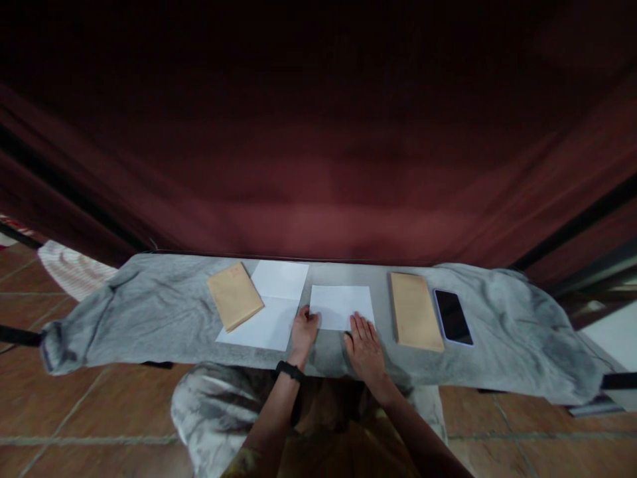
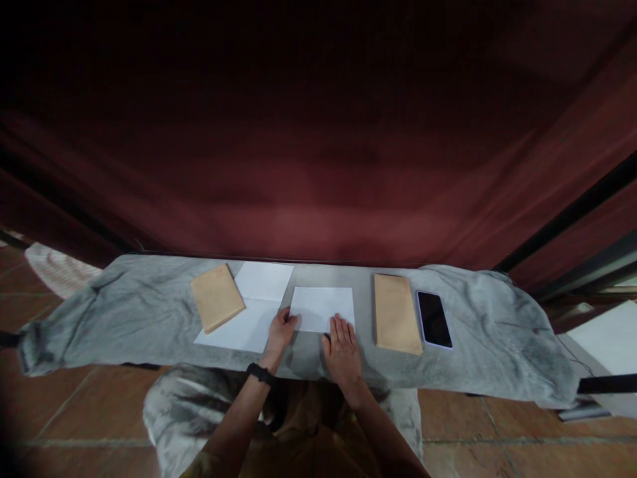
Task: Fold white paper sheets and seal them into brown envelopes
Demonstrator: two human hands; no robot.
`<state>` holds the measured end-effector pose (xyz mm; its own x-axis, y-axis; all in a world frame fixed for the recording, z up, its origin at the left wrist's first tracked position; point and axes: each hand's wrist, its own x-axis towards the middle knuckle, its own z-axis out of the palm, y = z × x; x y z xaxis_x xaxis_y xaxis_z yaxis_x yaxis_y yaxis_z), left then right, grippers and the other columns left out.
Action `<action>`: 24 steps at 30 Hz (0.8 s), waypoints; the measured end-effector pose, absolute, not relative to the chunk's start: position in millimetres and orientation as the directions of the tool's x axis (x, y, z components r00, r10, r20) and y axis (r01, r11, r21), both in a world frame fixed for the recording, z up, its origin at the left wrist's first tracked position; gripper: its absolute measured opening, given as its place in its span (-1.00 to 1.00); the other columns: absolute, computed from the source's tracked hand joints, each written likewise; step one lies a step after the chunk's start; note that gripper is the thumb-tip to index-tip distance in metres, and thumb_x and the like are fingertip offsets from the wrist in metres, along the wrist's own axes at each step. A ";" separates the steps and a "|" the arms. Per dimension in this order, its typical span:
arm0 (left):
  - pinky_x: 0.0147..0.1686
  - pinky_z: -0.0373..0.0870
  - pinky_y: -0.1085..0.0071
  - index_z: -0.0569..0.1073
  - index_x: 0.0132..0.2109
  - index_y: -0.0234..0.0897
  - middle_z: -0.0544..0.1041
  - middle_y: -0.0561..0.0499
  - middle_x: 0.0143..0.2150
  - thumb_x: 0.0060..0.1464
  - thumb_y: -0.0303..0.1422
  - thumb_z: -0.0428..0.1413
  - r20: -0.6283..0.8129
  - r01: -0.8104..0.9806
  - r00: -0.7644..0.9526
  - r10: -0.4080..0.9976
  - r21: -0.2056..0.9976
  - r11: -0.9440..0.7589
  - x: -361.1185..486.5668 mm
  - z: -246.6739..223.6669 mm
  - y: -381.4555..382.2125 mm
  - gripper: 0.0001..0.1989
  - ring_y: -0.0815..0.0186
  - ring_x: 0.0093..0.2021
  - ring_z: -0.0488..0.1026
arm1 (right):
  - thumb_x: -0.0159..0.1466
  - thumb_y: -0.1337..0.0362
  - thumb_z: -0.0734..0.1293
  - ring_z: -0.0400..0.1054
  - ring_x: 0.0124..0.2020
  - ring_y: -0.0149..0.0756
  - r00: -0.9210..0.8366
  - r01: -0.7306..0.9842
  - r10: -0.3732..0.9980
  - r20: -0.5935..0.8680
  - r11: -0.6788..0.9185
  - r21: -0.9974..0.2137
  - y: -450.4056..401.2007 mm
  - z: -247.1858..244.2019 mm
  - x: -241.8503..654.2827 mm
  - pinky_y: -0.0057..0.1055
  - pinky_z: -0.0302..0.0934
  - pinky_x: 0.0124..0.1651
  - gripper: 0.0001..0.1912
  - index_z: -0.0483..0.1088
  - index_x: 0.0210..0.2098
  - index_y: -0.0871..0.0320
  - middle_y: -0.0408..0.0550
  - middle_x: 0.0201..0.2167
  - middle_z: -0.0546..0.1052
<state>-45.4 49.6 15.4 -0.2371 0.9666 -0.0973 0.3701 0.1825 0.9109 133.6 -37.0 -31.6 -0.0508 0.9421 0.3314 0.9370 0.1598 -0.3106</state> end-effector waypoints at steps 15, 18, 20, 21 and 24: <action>0.09 0.44 0.22 0.53 -0.04 -0.17 0.62 -0.05 -0.02 0.35 -0.34 0.01 0.597 0.504 0.204 0.776 0.615 -0.606 -48.0 97.7 13.1 -0.80 0.23 0.02 0.54 | 0.39 -0.16 0.10 0.16 0.38 -0.13 0.473 0.160 0.881 0.003 -0.082 -0.984 -33.1 -17.7 163.7 -0.06 -0.03 0.44 -0.32 0.25 0.34 0.05 0.03 0.35 0.31; 0.16 0.43 0.15 0.54 -0.02 -0.16 0.62 -0.06 0.01 0.35 -0.40 0.00 0.547 0.508 0.436 0.715 0.506 -0.697 -54.4 64.5 -8.7 -0.77 0.22 0.07 0.54 | 0.38 -0.14 0.12 0.20 0.35 -0.11 0.524 0.099 0.851 -0.024 -0.089 -0.991 -40.8 -18.7 170.5 -0.05 -0.01 0.42 -0.34 0.27 0.32 0.08 0.06 0.33 0.34; 0.16 0.45 0.15 0.53 -0.02 -0.18 0.63 -0.06 0.00 0.36 -0.41 -0.01 0.507 0.529 0.477 0.718 0.486 -0.695 -60.7 40.5 -20.7 -0.77 0.23 0.08 0.54 | 0.39 -0.12 0.11 0.22 0.33 -0.08 0.515 0.150 0.857 0.023 -0.064 -0.987 -46.7 -25.2 175.8 -0.02 0.03 0.41 -0.35 0.30 0.29 0.13 0.10 0.31 0.36; 0.16 0.45 0.14 0.54 -0.04 -0.18 0.63 -0.06 0.01 0.36 -0.41 -0.02 0.492 0.536 0.494 0.717 0.476 -0.697 -64.0 30.3 -25.2 -0.77 0.23 0.08 0.54 | 0.40 -0.10 0.11 0.23 0.33 -0.06 0.490 0.208 0.870 0.065 -0.044 -0.977 -49.3 -29.0 178.5 -0.01 0.05 0.40 -0.37 0.33 0.27 0.15 0.12 0.30 0.37; 0.20 0.44 0.12 0.55 -0.07 -0.18 0.61 -0.05 0.07 0.35 -0.42 -0.02 0.410 0.559 0.555 0.724 0.461 -0.689 -72.9 9.9 -33.0 -0.77 0.22 0.15 0.50 | 0.43 0.02 0.09 0.25 0.32 -0.07 0.321 0.459 0.921 0.220 0.052 -0.887 -52.8 -36.7 184.5 0.01 0.11 0.37 -0.47 0.38 0.23 0.12 0.12 0.28 0.40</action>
